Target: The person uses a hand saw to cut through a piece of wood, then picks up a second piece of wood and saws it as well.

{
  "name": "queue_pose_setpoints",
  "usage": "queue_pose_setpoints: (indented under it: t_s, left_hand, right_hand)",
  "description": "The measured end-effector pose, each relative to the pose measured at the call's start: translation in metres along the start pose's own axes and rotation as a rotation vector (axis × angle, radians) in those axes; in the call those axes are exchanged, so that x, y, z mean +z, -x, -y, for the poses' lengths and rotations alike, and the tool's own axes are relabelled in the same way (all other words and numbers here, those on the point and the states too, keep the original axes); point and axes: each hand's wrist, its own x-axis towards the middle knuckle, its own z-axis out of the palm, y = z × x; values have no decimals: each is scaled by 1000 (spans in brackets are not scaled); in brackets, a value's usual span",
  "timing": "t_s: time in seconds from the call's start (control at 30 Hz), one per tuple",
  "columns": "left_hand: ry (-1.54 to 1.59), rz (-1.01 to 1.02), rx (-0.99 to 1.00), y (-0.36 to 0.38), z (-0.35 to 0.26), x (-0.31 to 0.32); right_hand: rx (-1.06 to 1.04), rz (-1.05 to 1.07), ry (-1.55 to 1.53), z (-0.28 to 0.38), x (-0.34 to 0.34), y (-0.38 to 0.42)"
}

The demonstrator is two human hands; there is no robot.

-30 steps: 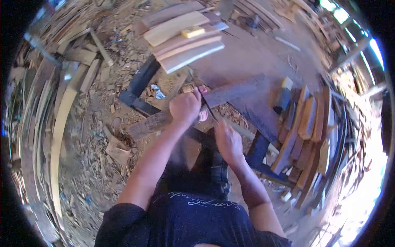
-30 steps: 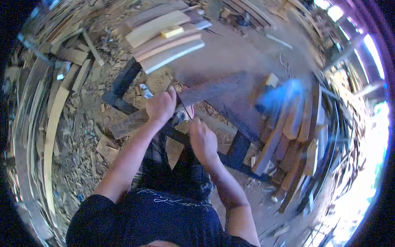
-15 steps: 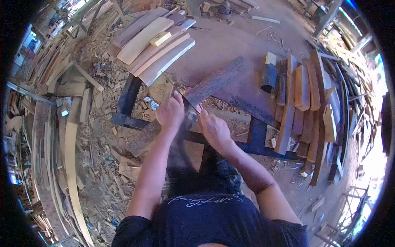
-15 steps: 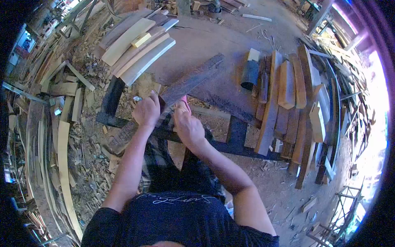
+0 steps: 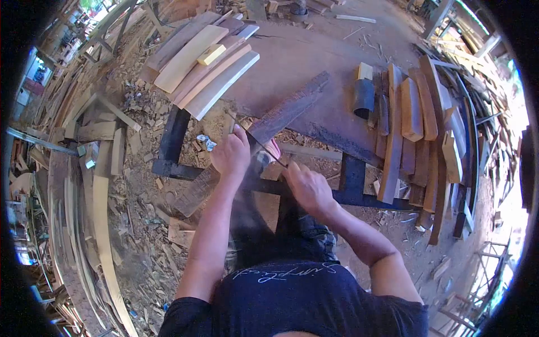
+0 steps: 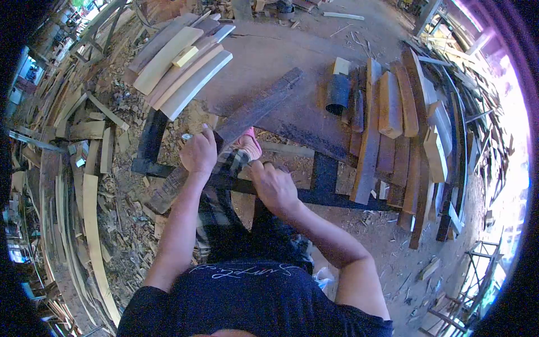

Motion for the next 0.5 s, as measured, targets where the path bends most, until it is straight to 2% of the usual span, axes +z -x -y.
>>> queue_pose_setpoints:
  t_s: [0.07, 0.2, 0.27, 0.43, 0.5]
  left_hand:
    - [8, -11, -8, 2, -2, -1]
    - [-39, -95, 38, 3, 0, 5]
    - [1, -25, 14, 1, 4, 7]
    - [16, 24, -20, -1, -3, -4]
    - [3, 64, -35, 3, -2, -1]
  right_hand:
    - [25, 48, 41, -2, -1, 1]
    - [23, -15, 3, 9, 22, -37]
    - [31, -57, -28, 11, 23, -39]
    - [36, 11, 48, -4, 1, 6]
    - [37, 5, 5, 0, 11, -10]
